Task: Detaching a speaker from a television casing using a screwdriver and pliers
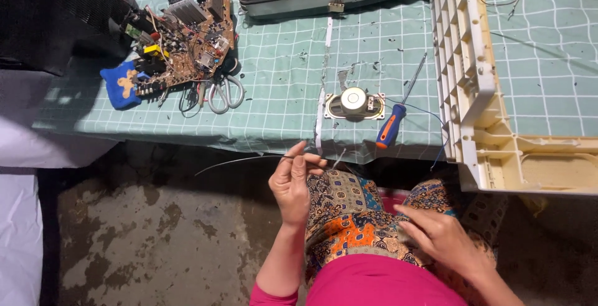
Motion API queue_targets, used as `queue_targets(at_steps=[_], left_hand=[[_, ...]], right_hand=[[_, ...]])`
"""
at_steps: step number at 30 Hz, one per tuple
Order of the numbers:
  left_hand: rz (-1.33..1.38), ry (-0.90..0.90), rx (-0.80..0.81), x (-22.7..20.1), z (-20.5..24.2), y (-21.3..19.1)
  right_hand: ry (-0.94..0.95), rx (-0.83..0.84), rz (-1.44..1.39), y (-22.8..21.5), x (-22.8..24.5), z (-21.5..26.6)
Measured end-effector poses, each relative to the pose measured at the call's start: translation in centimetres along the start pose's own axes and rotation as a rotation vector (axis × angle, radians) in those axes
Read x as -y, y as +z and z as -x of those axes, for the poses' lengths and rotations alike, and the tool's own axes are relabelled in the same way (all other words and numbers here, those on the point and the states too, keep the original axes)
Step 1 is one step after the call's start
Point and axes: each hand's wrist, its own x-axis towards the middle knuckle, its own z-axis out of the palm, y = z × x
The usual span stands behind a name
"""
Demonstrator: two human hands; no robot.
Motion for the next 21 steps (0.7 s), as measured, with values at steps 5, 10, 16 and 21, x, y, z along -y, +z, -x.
queue_targets(at_steps=[5,10,16,21], left_hand=[[0.0,-0.026,0.124,0.3,1.2,1.8],[0.041,-0.079,0.221,0.3,2.4,3.3],[0.155,-0.031,0.158,3.1,2.9,3.9],[0.247,-0.106,0.153,4.0,3.0,4.2]], right_hand=[[-0.295,-0.408,-0.272,-2.8,6.1,-1.9],[-0.408,-0.563,-0.175,-3.7,9.8,-5.1],[-0.348,-0.519,-0.418,-2.0,8.9,-6.8],[-0.336,-0.439,-0.552,-0.5,7.0,-6.6]])
